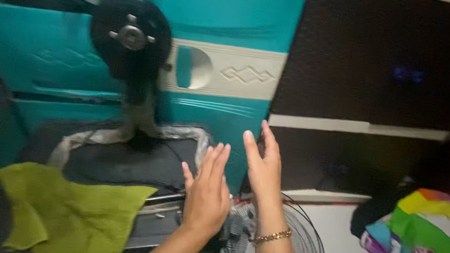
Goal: The person wipes a fan with a cloth, removes the front grille, retrieves scissors and a screwdriver, and uses them to cut and pry open plastic packaging on the fan stand. The person continues to remove the packaging from the stand.
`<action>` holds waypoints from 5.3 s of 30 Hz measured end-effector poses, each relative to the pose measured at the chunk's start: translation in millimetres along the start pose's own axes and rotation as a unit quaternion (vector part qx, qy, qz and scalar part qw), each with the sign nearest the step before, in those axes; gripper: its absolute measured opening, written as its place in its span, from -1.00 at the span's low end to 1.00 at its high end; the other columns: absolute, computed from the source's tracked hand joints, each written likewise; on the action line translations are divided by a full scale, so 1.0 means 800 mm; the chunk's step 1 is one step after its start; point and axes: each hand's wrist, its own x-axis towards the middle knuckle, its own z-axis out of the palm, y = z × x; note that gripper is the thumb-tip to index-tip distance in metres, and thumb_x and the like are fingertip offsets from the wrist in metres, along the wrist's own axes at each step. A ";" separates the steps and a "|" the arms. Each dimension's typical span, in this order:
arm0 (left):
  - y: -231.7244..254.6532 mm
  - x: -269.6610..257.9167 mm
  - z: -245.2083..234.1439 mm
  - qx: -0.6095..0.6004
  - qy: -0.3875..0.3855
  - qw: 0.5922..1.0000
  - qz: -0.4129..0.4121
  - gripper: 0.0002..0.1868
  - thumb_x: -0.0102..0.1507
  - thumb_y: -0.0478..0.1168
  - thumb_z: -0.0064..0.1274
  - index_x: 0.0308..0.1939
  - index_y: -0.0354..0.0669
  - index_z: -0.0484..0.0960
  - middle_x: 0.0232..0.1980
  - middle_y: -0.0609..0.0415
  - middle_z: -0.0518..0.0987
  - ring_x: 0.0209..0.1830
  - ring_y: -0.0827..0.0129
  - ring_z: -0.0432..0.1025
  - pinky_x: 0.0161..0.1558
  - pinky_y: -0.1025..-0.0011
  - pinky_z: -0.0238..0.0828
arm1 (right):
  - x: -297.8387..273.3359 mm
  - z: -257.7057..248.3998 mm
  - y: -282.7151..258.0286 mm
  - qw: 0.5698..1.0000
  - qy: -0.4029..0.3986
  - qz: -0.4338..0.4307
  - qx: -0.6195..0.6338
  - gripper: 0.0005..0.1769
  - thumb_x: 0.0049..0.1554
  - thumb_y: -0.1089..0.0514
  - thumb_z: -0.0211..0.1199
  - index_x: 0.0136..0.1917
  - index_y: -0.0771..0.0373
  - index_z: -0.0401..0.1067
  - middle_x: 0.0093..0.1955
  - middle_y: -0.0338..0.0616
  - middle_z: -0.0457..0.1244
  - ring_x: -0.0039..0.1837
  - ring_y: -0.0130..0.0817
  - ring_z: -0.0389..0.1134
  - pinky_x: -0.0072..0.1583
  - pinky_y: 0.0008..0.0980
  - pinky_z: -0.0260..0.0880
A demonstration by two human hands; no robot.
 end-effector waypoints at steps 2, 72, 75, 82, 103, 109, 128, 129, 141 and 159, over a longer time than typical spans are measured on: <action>-0.007 0.012 -0.030 -0.014 0.022 1.000 -0.007 -0.32 0.26 -0.36 -0.12 0.50 -0.04 0.23 0.54 -0.04 0.26 0.58 0.03 0.09 0.40 -0.44 -0.32 | -0.004 0.015 -0.026 1.000 -0.019 -0.019 0.012 -0.26 0.16 -0.16 0.29 0.50 0.19 0.29 0.45 0.10 0.23 0.46 -0.12 0.28 0.40 -0.24 0.25; -0.199 0.045 -0.351 0.135 -0.085 0.957 -0.242 -0.46 0.06 -0.30 0.19 0.14 -0.02 0.53 0.02 -0.17 0.63 0.09 -0.14 0.47 0.06 0.04 0.41 | 0.016 0.133 0.084 0.784 -0.254 -0.113 -0.556 -0.70 0.21 0.19 0.02 0.18 0.18 0.43 0.06 0.21 0.30 0.04 0.13 0.46 0.06 -0.05 0.52; -0.203 0.043 -0.352 0.133 -0.089 0.956 -0.247 -0.47 0.06 -0.29 0.21 0.13 -0.02 0.54 0.03 -0.15 0.65 0.12 -0.10 0.48 0.11 0.08 0.42 | 0.013 0.145 0.096 0.758 -0.260 -0.102 -0.590 -0.71 0.20 0.18 0.06 0.11 0.19 0.53 0.11 0.26 0.27 0.05 0.12 0.47 0.08 -0.09 0.54; -0.204 0.038 -0.354 0.116 -0.087 0.967 -0.208 -0.46 0.03 -0.32 0.20 0.13 -0.04 0.56 0.07 -0.08 0.62 0.13 -0.11 0.45 0.08 0.09 0.40 | 0.015 0.144 0.063 0.795 -0.266 -0.004 -0.544 -0.68 0.14 0.17 0.10 0.12 0.21 0.53 0.20 0.38 0.18 0.15 0.29 0.38 0.12 0.03 0.49; -0.256 0.008 -0.364 0.096 -0.124 0.964 -0.216 -0.42 -0.02 -0.25 0.28 0.11 -0.20 0.58 -0.03 -0.20 0.67 0.09 -0.04 0.54 0.10 0.23 0.48 | -0.198 0.232 -0.089 0.832 -0.424 -0.316 -0.167 -0.65 -0.11 -0.01 0.56 -0.14 0.21 0.57 -0.13 0.00 0.35 -0.02 0.03 0.39 -0.06 -0.07 0.40; -0.241 0.001 -0.340 0.042 -0.145 0.972 -0.177 -0.30 -0.02 -0.12 0.36 0.18 -0.17 0.54 0.12 -0.11 0.54 0.16 0.02 0.47 0.17 0.25 0.41 | -0.128 0.235 -0.092 0.908 -0.365 -0.094 -0.181 -0.62 -0.06 -0.08 0.49 -0.06 0.19 0.60 -0.14 -0.11 0.42 -0.09 -0.21 0.48 -0.02 -0.23 0.49; -0.206 0.022 -0.322 0.201 -0.217 0.933 -0.207 -0.35 0.10 0.03 0.35 0.22 0.01 0.52 0.18 0.01 0.48 0.21 0.05 0.39 0.13 0.13 0.38 | 0.095 0.315 0.046 0.938 -0.315 -0.103 0.099 -0.37 -0.10 0.16 0.46 0.23 0.29 0.39 0.16 -0.09 0.42 0.18 -0.28 0.47 0.19 -0.29 0.48; -0.205 0.026 -0.317 0.198 -0.187 0.946 -0.178 -0.42 0.10 0.00 0.33 0.17 0.00 0.57 0.11 0.02 0.53 0.17 0.05 0.42 0.11 0.14 0.39 | 0.094 0.312 0.042 0.947 -0.303 -0.095 0.053 -0.42 -0.10 0.17 0.47 0.19 0.28 0.42 0.11 -0.10 0.44 0.14 -0.28 0.48 0.17 -0.29 0.48; -0.119 0.106 -0.300 -0.048 0.108 0.992 0.048 -0.58 0.15 -0.27 0.22 0.11 -0.16 0.63 0.11 -0.13 0.63 0.14 -0.04 0.50 0.16 0.21 0.41 | 0.063 0.177 -0.165 0.931 -0.262 -0.101 -0.233 -0.84 0.05 0.15 0.42 -0.10 0.26 0.64 -0.22 -0.09 0.48 -0.16 -0.38 0.53 -0.04 -0.33 0.50; -0.047 0.458 -0.423 -0.001 0.207 0.943 0.262 -0.55 0.27 -0.23 0.18 0.27 -0.10 0.59 0.30 -0.15 0.54 0.31 -0.04 0.46 0.31 0.19 0.41 | 0.255 0.207 -0.464 0.882 -0.260 -0.373 0.121 -0.86 0.27 0.25 0.30 0.10 0.31 0.53 0.03 -0.25 0.39 0.08 -0.56 0.39 0.08 -0.53 0.45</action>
